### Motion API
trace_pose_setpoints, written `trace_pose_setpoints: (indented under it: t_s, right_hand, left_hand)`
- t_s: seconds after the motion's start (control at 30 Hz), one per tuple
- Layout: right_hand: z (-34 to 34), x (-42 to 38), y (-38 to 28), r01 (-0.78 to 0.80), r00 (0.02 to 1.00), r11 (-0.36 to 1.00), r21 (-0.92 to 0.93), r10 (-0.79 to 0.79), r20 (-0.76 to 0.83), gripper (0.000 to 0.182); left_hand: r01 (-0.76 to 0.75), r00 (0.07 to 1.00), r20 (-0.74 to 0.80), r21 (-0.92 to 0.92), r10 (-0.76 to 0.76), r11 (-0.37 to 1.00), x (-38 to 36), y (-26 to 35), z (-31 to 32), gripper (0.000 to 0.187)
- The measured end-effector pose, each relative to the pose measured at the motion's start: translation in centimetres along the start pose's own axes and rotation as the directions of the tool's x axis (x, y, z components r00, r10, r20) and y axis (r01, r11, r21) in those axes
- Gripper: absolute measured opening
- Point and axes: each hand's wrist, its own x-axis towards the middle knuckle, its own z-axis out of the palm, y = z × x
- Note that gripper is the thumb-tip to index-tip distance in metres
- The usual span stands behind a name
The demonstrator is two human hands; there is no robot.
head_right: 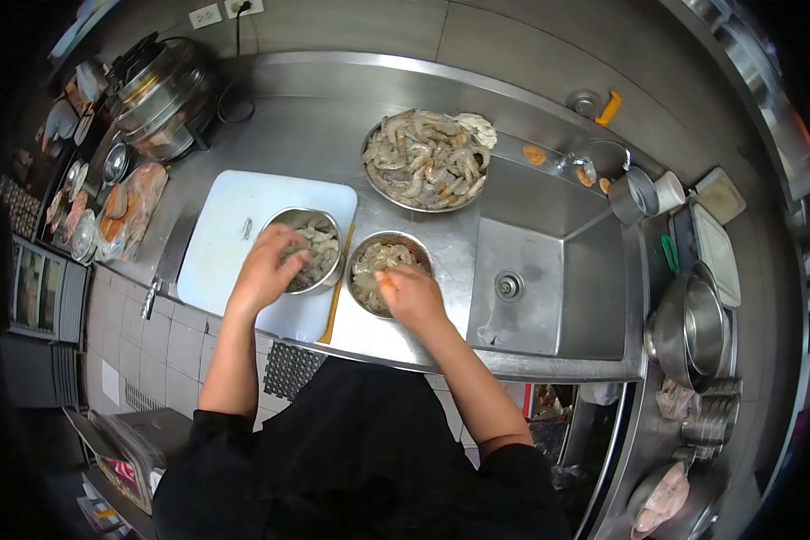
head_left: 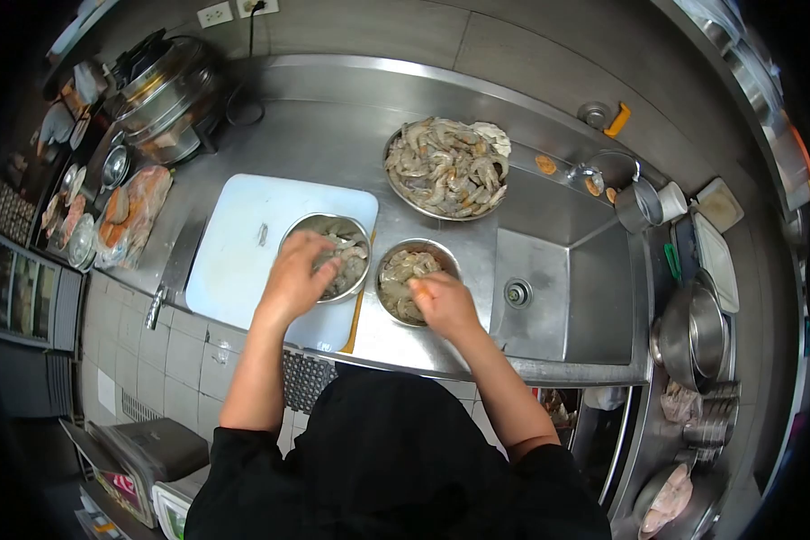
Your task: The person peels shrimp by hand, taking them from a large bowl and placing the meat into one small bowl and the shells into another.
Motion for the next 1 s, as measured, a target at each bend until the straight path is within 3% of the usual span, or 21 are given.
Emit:
trace_pose_setpoints:
  t_s: [0.03,0.1,0.17,0.23,0.27,0.33,0.37,0.43,0.53,0.67,0.77,0.83,1.0]
  right_hand:
    - [0.2,-0.1,-0.2,-0.006,1.000,1.000,-0.003,0.006,-0.012,0.023]
    - [0.5,-0.2,-0.4,0.162,0.986,0.979,-0.122,-0.166,-0.023,0.015]
    - [0.6,-0.5,-0.9,0.133,0.991,0.985,-0.109,-0.136,-0.020,0.013]
    - [0.8,-0.8,-1.0,0.198,0.969,0.978,-0.071,-0.206,-0.138,0.014]
    - [0.5,-1.1,-1.0,0.181,0.975,0.981,-0.064,-0.188,-0.116,0.018]
    - [-0.4,-1.7,-1.1,0.139,0.981,0.989,-0.055,-0.145,-0.132,0.017]
    - [-0.9,-2.1,-1.1,0.101,0.986,0.994,-0.039,-0.106,-0.132,0.016]
    - [-1.8,-3.2,-0.5,0.068,0.983,0.998,-0.016,-0.070,-0.168,0.016]
    - [-3.3,-4.1,0.0,0.021,0.975,0.999,0.029,-0.014,-0.223,0.015]
    - [-4.9,-4.4,0.8,0.009,0.957,0.998,0.061,0.009,-0.289,0.013]
    - [-5.9,-4.0,1.6,0.003,0.946,0.998,0.061,0.017,-0.324,0.014]
    - [-6.4,-3.3,2.1,-0.057,0.943,0.992,0.111,0.090,-0.322,0.013]
    - [-6.7,0.4,0.5,-0.006,0.949,0.998,0.069,0.027,-0.315,0.023]
  left_hand:
    - [-0.013,1.000,0.004,-0.003,0.013,1.000,1.1,0.3,0.2,0.027]
    - [0.096,0.995,0.015,-0.050,-0.096,0.994,4.1,1.4,1.0,0.029]
    - [0.056,0.996,0.077,-0.040,-0.052,0.998,7.7,4.0,3.0,0.029]
    - [-0.010,0.987,0.162,0.082,-0.004,0.997,12.0,5.0,6.7,0.027]
    - [-0.057,0.984,0.178,0.170,0.027,0.984,14.1,4.8,9.4,0.027]
    - [0.031,0.912,0.371,0.365,-0.176,0.931,17.9,5.2,13.3,0.028]
    - [0.013,0.913,0.375,0.364,-0.160,0.931,19.0,4.5,15.2,0.028]
    - [-0.088,0.836,0.490,0.565,-0.248,0.820,20.4,4.0,17.9,0.031]
    - [-0.078,0.816,0.502,0.585,-0.285,0.807,20.6,4.4,18.9,0.025]
    - [-0.135,0.789,0.562,0.553,-0.249,0.822,21.3,4.5,17.6,0.026]
    - [-0.087,0.810,0.541,0.496,-0.229,0.864,22.0,3.5,14.4,0.027]
    - [-0.170,0.865,0.502,0.282,0.006,0.944,21.9,2.1,12.0,0.029]
    - [-0.071,0.866,0.498,0.031,0.046,0.997,16.2,4.0,4.9,0.033]
